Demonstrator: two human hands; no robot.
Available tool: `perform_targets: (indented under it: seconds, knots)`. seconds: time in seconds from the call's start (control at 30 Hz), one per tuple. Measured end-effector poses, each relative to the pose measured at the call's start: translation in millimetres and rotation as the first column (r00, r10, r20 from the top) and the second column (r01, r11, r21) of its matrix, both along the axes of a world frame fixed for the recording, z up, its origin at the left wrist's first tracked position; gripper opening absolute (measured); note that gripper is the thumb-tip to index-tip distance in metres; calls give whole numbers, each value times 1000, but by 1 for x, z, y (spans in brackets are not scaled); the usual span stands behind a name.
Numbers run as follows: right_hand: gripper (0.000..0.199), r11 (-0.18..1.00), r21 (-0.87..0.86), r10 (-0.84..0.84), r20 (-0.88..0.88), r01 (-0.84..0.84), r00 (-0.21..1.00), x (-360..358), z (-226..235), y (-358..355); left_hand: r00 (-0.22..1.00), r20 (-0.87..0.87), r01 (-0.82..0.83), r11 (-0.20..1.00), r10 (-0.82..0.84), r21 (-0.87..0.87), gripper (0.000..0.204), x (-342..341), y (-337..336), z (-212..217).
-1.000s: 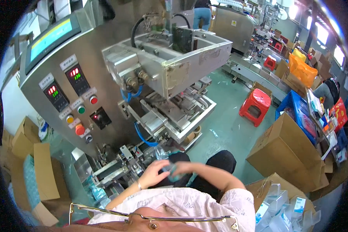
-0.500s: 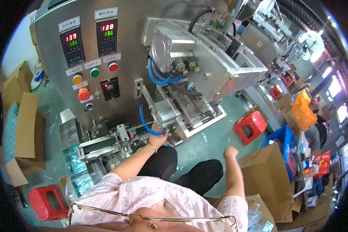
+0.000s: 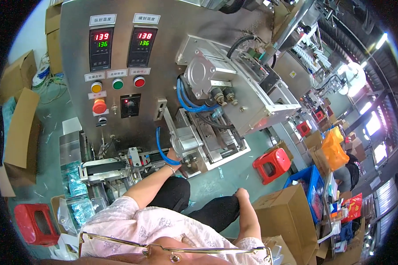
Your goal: Setting up a plastic film roll on an automated packaging machine and operating the control interface to package products.
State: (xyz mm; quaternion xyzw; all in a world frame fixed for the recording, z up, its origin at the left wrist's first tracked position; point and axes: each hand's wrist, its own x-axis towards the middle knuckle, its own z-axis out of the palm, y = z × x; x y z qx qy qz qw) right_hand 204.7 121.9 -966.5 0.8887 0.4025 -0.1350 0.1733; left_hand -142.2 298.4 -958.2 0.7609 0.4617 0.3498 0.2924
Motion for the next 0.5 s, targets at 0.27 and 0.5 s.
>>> perform_targets:
  seconds: [0.27,0.5]
  knots:
    - [39,997,76,8,-29,-5,1000,7,-7,-2,970,201,-158,984,139,83,27,9,-5,-7]
    - [44,993,114,41,-48,-35,998,9,-10,-1,926,307,-326,873,218,363,19,12,-8,-8]
